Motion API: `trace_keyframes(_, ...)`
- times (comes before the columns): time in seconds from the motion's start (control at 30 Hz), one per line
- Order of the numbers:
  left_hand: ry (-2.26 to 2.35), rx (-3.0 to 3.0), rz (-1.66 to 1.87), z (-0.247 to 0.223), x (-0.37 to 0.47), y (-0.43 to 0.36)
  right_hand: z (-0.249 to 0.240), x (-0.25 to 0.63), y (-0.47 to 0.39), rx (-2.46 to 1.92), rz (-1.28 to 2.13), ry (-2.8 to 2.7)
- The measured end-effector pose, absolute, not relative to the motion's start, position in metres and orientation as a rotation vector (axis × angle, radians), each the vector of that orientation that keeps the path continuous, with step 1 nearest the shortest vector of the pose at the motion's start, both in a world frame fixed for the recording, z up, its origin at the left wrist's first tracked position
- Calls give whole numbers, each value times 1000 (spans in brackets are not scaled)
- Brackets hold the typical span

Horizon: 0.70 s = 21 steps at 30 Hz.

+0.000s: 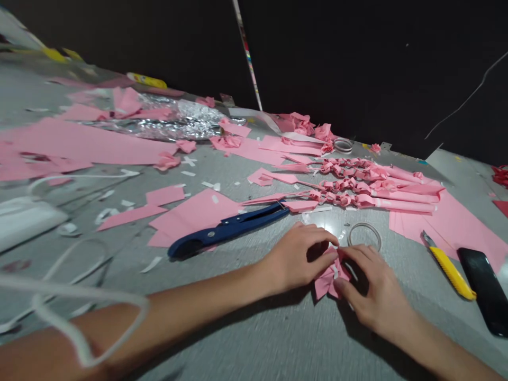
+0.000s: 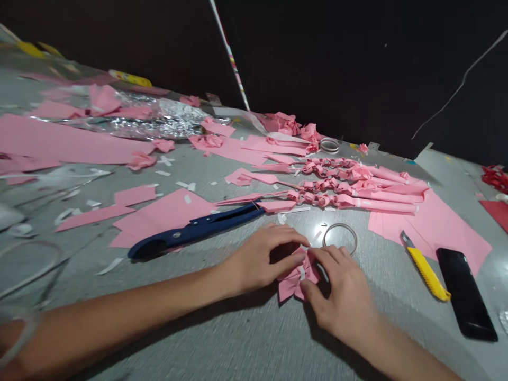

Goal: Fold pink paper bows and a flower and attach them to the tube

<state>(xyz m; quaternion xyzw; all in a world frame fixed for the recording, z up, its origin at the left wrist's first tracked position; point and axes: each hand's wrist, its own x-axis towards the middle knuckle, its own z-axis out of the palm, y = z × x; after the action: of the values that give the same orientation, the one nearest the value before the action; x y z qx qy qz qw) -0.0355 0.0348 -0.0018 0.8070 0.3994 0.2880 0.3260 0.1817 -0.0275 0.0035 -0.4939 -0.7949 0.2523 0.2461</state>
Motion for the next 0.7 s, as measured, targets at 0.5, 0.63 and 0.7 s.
trace_keyframes(0.5, 965, 1063, 1120, 6, -21, 11, -7, 182, -29, -916, 1596, -1111)
trace_keyframes(0.63, 953, 1060, 1132, 8, -17, 3, -7, 178, -30, -872, 1693, -981)
trace_keyframes(0.7, 951, 1095, 1117, 8, -18, 1, -7, 177, -30, -858, 1712, -944)
